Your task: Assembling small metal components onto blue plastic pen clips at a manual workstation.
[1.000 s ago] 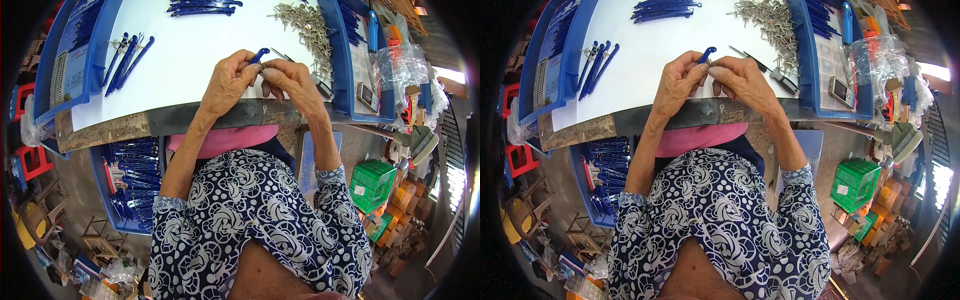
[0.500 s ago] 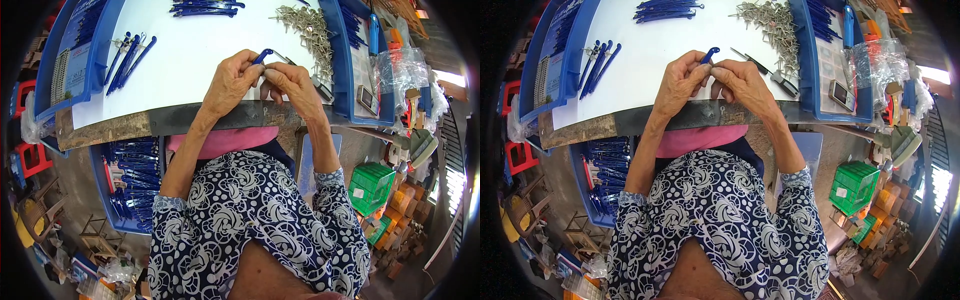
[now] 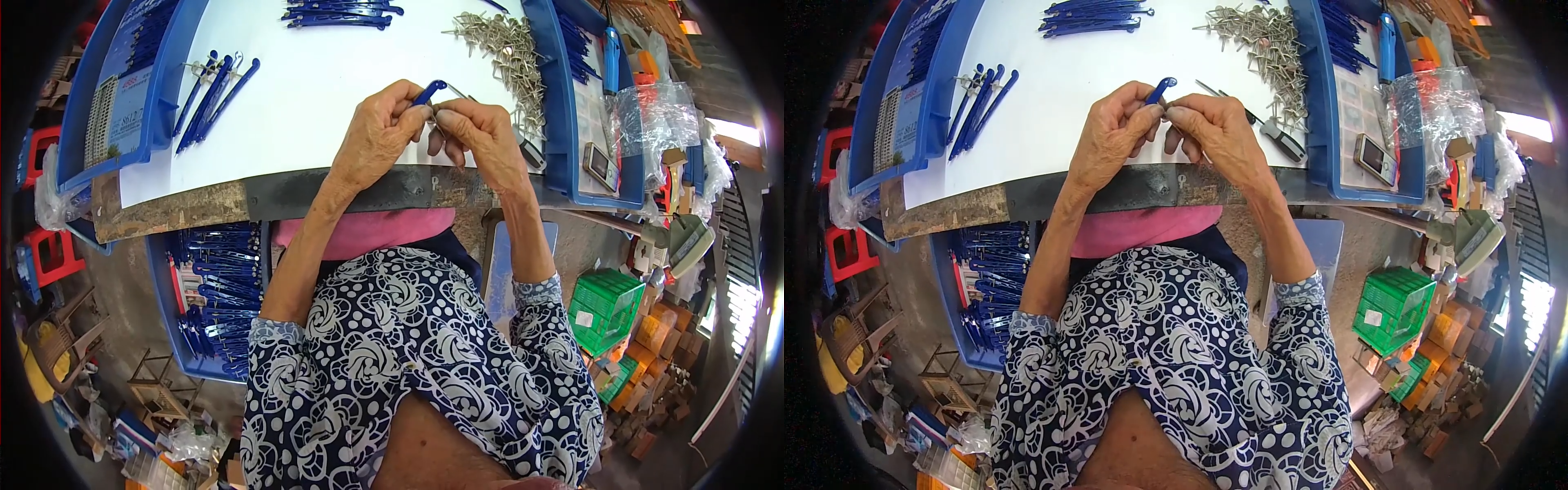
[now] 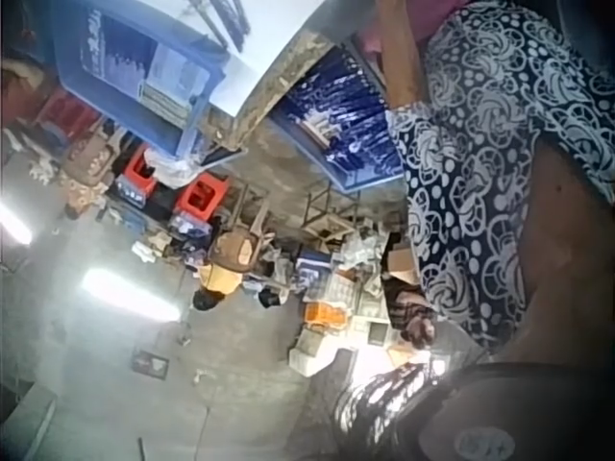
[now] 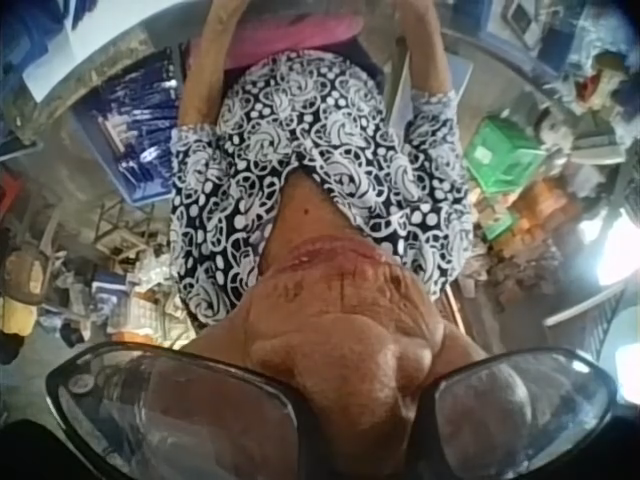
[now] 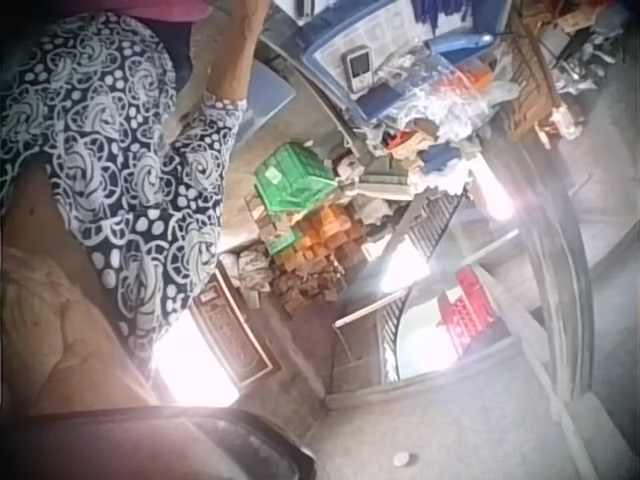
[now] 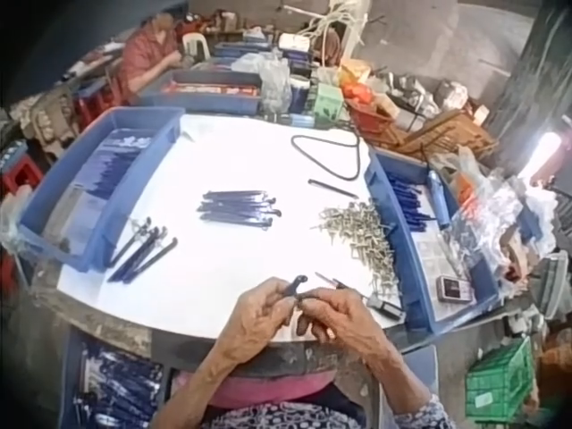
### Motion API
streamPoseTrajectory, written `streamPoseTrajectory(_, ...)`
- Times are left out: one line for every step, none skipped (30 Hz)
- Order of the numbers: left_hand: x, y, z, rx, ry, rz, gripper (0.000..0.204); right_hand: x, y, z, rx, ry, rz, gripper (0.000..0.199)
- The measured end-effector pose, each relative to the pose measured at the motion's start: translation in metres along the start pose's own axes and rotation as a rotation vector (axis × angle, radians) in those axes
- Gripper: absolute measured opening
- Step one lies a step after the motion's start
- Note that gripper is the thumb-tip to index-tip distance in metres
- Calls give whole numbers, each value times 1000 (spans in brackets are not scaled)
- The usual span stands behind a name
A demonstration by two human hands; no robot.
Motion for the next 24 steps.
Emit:
streamPoseTrajectory(0, 0, 0, 0, 0, 1, 16, 0, 1, 0, 0, -1, 0, 23)
streamPoseTrajectory(0, 1, 0, 3, 0, -20, 16, 0, 3, -1, 5, -6, 42, 23)
streamPoseTrajectory(0, 1, 0, 5, 0, -42, 17, 0, 4, -1, 11, -11, 85, 23)
streamPoseTrajectory(1, 1, 0, 5, 0, -42, 17, -1, 5, -1, 11, -12, 85, 23)
streamPoseTrajectory(0, 0, 0, -2, 16, -42, 17, -1, 5, -1, 13, -23, 167, 22)
streamPoseTrajectory(-1, -1, 1, -7, 31, -43, 17, -2, 5, -1, 12, -33, 249, 20)
streamPoseTrajectory(-1, -1, 1, -5, 30, -44, 17, -4, 3, 0, 11, -32, 248, 20)
streamPoseTrajectory(1, 0, 0, 6, 12, -60, 17, -8, 2, 1, 45, -9, 270, 20)
streamPoseTrajectory(2, 0, 0, 15, -6, -75, 17, -11, 3, 1, 81, 14, 291, 19)
streamPoseTrajectory(2, 0, 0, 15, -6, -76, 17, -9, 4, 1, 82, 14, 291, 19)
streamPoseTrajectory(3, -2, 0, 4, -14, -87, 17, -5, 3, 1, 34, 11, 259, 19)
streamPoseTrajectory(3, -3, 0, -6, -22, -99, 17, -2, 1, 0, -15, 8, 226, 19)
streamPoseTrajectory(2, -2, 0, -6, -21, -100, 17, -4, 4, 0, -15, 7, 225, 19)
streamPoseTrajectory(2, -2, 0, -6, -41, -148, 17, -5, 5, 0, -38, -4, 287, 19)
streamPoseTrajectory(2, -3, -1, -8, -62, -195, 17, -5, 6, 0, -60, -15, 349, 19)
streamPoseTrajectory(0, -4, -1, -9, -62, -195, 17, -4, 7, -1, -58, -15, 349, 19)
streamPoseTrajectory(-1, -4, -1, -9, -62, -193, 17, -8, 10, -2, -22, 60, 417, 19)
streamPoseTrajectory(0, -5, -2, -10, -63, -191, 17, -12, 13, -1, 16, 137, 487, 20)
streamPoseTrajectory(2, -7, -3, -12, -63, -190, 17, -10, 13, -1, 18, 136, 487, 20)
streamPoseTrajectory(4, -7, -3, -8, -29, -165, 17, -9, 14, 0, 69, 154, 563, 21)
streamPoseTrajectory(3, -7, -2, 0, 7, -142, 17, -10, 15, 0, 115, 173, 638, 22)
streamPoseTrajectory(2, -6, -2, 2, 8, -142, 17, -13, 13, 1, 114, 173, 637, 22)
streamPoseTrajectory(1, -5, -2, 2, 4, -114, 17, -11, 10, 1, 58, 119, 507, 22)
streamPoseTrajectory(1, -5, -2, -1, 1, -86, 17, -8, 6, 1, 6, 63, 377, 22)
Point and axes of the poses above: each hand's wrist, its own z-axis away from the middle knuckle, its own y-axis out of the back of the hand, x = y × z, the point moved 9 cm from there along -z, towards the middle knuckle, and after that the axes turned 5 degrees about z, right-handed, at the moved point
